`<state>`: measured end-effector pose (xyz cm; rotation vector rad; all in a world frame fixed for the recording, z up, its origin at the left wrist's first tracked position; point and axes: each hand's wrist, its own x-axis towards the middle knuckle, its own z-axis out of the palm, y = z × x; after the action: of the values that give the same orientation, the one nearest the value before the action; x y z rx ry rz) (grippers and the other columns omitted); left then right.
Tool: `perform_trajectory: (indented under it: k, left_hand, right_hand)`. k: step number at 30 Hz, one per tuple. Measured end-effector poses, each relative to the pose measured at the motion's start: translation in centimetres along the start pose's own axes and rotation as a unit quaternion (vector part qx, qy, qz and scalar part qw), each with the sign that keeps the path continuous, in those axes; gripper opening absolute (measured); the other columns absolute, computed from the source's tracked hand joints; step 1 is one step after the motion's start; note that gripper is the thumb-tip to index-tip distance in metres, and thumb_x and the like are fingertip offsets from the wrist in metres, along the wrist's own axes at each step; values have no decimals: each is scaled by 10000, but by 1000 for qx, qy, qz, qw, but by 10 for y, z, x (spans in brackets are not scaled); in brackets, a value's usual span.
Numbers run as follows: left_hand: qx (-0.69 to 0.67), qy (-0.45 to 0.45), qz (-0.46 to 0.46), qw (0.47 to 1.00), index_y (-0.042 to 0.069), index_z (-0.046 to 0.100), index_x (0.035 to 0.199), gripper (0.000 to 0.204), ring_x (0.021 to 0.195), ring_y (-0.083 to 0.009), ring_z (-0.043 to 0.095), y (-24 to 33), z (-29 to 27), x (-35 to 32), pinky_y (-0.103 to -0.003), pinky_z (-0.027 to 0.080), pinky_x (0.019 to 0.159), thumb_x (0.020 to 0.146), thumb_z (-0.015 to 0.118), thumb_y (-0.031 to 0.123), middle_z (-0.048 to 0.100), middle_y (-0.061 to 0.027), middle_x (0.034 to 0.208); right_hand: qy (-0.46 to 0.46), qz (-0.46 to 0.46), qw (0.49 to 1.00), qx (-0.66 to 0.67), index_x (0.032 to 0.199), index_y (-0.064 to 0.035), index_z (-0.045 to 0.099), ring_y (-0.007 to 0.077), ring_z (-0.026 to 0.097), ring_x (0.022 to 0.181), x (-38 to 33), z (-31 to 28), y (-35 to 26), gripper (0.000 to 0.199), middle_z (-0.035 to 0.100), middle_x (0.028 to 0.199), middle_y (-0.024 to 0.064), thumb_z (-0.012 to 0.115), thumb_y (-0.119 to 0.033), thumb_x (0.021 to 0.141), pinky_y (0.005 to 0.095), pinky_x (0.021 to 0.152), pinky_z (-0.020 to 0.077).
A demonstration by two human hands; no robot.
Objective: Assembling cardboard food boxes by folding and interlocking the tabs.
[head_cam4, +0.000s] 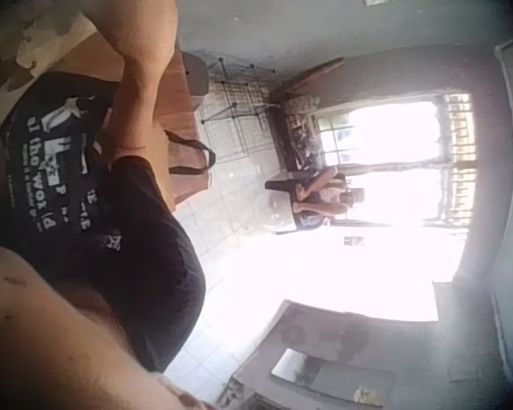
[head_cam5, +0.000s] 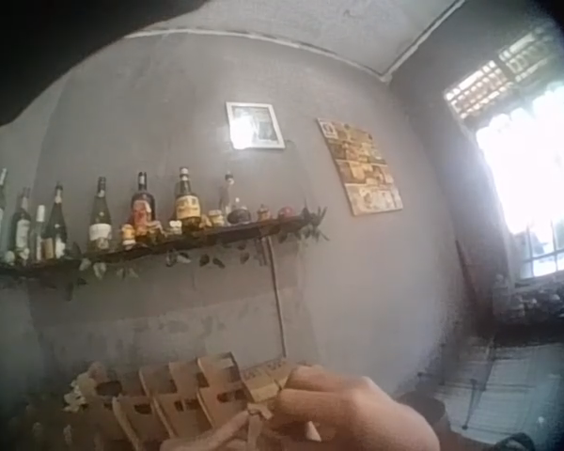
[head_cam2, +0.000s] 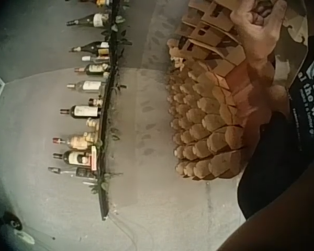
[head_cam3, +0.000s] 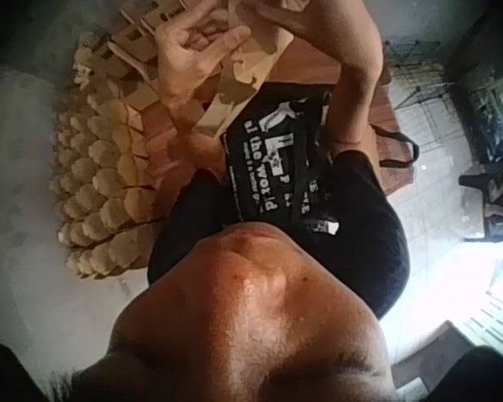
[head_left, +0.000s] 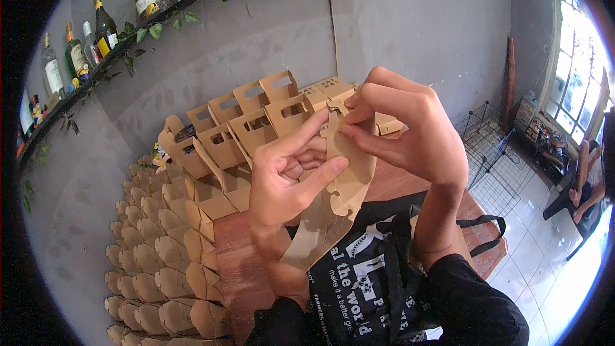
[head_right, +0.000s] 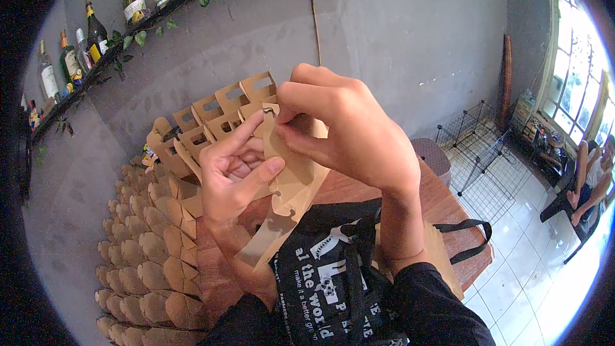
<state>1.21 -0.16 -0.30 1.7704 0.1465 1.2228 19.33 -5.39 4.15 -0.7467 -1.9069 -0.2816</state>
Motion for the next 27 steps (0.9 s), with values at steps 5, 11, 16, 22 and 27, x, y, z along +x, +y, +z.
perform_trajectory:
  k: [5,11,16,22,27]
  left_hand:
    - [-2,16,10,1000,-98,397,1310,592,895,-167,632,-2,0,0,-260,511,811,775,651,-103,648,-172,975]
    - [-17,39,35,998,-98,363,1330,595,901,-163,631,-12,-9,8,-251,513,798,799,632,-83,638,-178,1014]
    - [-93,180,35,979,-109,292,1357,624,903,-162,623,-17,-13,18,-254,514,783,839,626,-8,623,-174,1055]
    - [-151,168,39,973,-102,242,1376,662,981,-184,601,-12,-13,14,-283,504,824,844,623,-2,597,-184,1101]
    - [-180,129,40,974,-75,230,1392,698,1046,-201,573,-1,-2,13,-288,499,851,826,634,-14,540,-200,1186]
  right_hand:
    - [-4,-6,1000,-13,801,-9,570,286,563,722,0,2,4,136,529,770,104,679,-33,722,364,613,458]
    - [-22,-18,999,-17,968,-16,620,316,570,921,0,9,8,260,586,1006,131,691,-68,724,364,772,471]
    - [-65,-78,994,-48,1081,-82,632,337,468,1181,-3,-5,-6,379,506,1295,118,702,-102,710,429,977,382]
    - [-105,-77,987,-90,1008,-167,665,310,423,1233,-2,10,5,332,511,1300,54,727,-145,682,484,999,326]
    - [-64,-120,988,-74,888,-136,674,259,481,1125,3,7,14,208,593,1104,1,728,-161,689,409,896,372]
